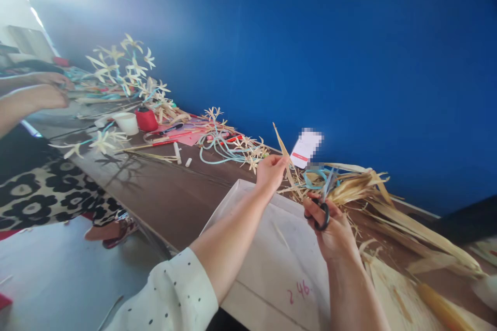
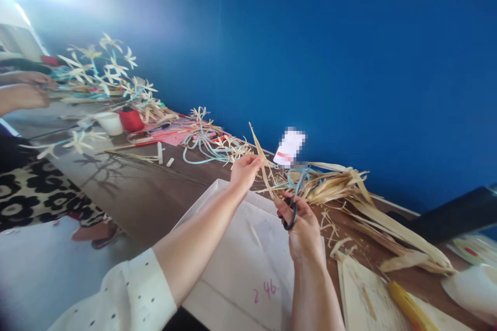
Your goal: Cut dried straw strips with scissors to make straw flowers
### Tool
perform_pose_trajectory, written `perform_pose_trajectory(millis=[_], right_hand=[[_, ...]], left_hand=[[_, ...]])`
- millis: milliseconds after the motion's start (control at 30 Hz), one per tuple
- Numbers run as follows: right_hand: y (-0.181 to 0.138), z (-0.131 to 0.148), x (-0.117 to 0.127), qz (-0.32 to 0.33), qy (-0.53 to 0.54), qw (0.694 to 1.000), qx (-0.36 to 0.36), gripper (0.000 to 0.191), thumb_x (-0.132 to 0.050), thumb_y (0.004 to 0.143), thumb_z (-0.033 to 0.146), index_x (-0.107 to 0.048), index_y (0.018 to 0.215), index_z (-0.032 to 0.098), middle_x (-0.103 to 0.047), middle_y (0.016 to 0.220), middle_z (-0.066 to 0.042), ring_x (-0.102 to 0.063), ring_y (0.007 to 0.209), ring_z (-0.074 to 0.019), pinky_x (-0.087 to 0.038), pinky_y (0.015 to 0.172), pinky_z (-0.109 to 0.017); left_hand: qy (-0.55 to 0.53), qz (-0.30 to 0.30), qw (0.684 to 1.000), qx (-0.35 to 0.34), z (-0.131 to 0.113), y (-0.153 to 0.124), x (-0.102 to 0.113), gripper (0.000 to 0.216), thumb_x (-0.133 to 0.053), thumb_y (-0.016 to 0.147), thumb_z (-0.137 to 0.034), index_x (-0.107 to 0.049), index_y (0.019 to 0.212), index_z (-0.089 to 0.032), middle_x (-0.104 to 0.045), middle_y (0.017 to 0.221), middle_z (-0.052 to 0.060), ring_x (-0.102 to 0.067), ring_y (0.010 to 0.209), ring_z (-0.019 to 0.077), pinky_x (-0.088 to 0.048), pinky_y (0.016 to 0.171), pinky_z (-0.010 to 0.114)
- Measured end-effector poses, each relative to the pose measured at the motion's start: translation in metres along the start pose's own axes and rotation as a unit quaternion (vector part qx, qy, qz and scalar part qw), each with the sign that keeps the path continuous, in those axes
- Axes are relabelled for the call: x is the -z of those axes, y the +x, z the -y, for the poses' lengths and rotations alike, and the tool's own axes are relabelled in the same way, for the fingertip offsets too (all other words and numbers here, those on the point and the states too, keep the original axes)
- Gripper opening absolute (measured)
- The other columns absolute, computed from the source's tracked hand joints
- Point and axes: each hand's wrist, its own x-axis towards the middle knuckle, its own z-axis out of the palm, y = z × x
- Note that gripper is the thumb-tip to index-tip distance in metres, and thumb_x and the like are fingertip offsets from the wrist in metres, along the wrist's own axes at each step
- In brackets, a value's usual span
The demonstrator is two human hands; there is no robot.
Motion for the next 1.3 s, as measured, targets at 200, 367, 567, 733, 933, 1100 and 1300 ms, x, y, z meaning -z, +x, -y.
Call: perform_pose_trajectory(millis=[200, 367, 567, 733, 933, 1100, 1300], right_hand=[[-0.003, 0.003, 0.001, 0.014, -0.072, 0.997, 0.024, 0.031, -0.070, 0.065, 0.034, -0.063, 0.089, 0.016, -0.057, 0.063, -0.001, -0.046, 0.055, -0.0101, -0.032, 0.044, -0.020], [0.001, 0.004, 0.001, -0.078, -0.041, 0.994, 0.071, 0.033, -0.072, 0.061, 0.035, -0.064, 0.087, 0.016, -0.057, 0.064, -0.001, -0.047, 0.054, -0.0092, -0.030, 0.042, -0.018], [0.010, 0.000, 0.007, -0.162, 0.014, 0.980, 0.116, 0.044, -0.075, 0.058, 0.032, -0.061, 0.099, 0.022, -0.057, 0.074, 0.001, -0.051, 0.062, -0.0089, -0.028, 0.042, -0.015], [0.010, 0.000, 0.008, -0.136, 0.029, 0.985, 0.106, 0.046, -0.076, 0.055, 0.029, -0.061, 0.098, 0.023, -0.057, 0.073, 0.003, -0.047, 0.054, -0.0059, -0.027, 0.041, -0.015], [0.008, 0.002, 0.006, -0.125, 0.022, 0.986, 0.106, 0.046, -0.075, 0.056, 0.029, -0.061, 0.099, 0.022, -0.057, 0.069, 0.003, -0.047, 0.051, -0.0061, -0.027, 0.041, -0.016], [0.008, 0.001, 0.008, -0.138, 0.025, 0.984, 0.114, 0.040, -0.074, 0.057, 0.028, -0.063, 0.095, 0.021, -0.056, 0.065, 0.004, -0.045, 0.049, -0.0054, -0.027, 0.041, -0.016], [0.010, -0.001, 0.011, -0.134, 0.016, 0.984, 0.119, 0.040, -0.073, 0.059, 0.029, -0.062, 0.096, 0.020, -0.056, 0.064, 0.003, -0.046, 0.047, -0.0066, -0.026, 0.040, -0.018]], left_hand=[[0.004, 0.031, 0.999, 0.005, -0.001, 0.001, 0.000, 0.034, -0.055, 0.068, -0.048, -0.062, 0.070, -0.015, -0.053, 0.056, -0.001, -0.042, 0.049, 0.0068, -0.033, 0.050, 0.019], [0.035, 0.105, 0.993, -0.032, 0.004, 0.002, -0.001, 0.034, -0.052, 0.071, -0.046, -0.063, 0.072, -0.013, -0.056, 0.061, 0.001, -0.043, 0.052, 0.0069, -0.035, 0.054, 0.020], [0.131, 0.288, 0.947, -0.043, 0.004, -0.011, -0.005, 0.036, -0.051, 0.072, -0.044, -0.065, 0.082, -0.013, -0.057, 0.063, 0.001, -0.046, 0.054, 0.0079, -0.036, 0.054, 0.020], [0.194, 0.381, 0.902, -0.066, -0.006, -0.026, -0.008, 0.035, -0.051, 0.071, -0.043, -0.064, 0.075, -0.011, -0.055, 0.061, 0.000, -0.044, 0.055, 0.0076, -0.032, 0.052, 0.019], [0.221, 0.414, 0.878, -0.092, -0.008, -0.028, -0.010, 0.036, -0.048, 0.074, -0.043, -0.062, 0.072, -0.010, -0.048, 0.056, -0.002, -0.039, 0.053, 0.0071, -0.029, 0.051, 0.019], [0.224, 0.428, 0.868, -0.114, -0.006, -0.029, -0.010, 0.042, -0.042, 0.077, -0.047, -0.058, 0.066, -0.010, -0.043, 0.055, -0.003, -0.036, 0.052, 0.0065, -0.027, 0.051, 0.019], [0.234, 0.430, 0.863, -0.122, -0.007, -0.030, -0.009, 0.040, -0.039, 0.079, -0.046, -0.059, 0.070, -0.011, -0.050, 0.060, -0.001, -0.042, 0.056, 0.0078, -0.029, 0.053, 0.018]])
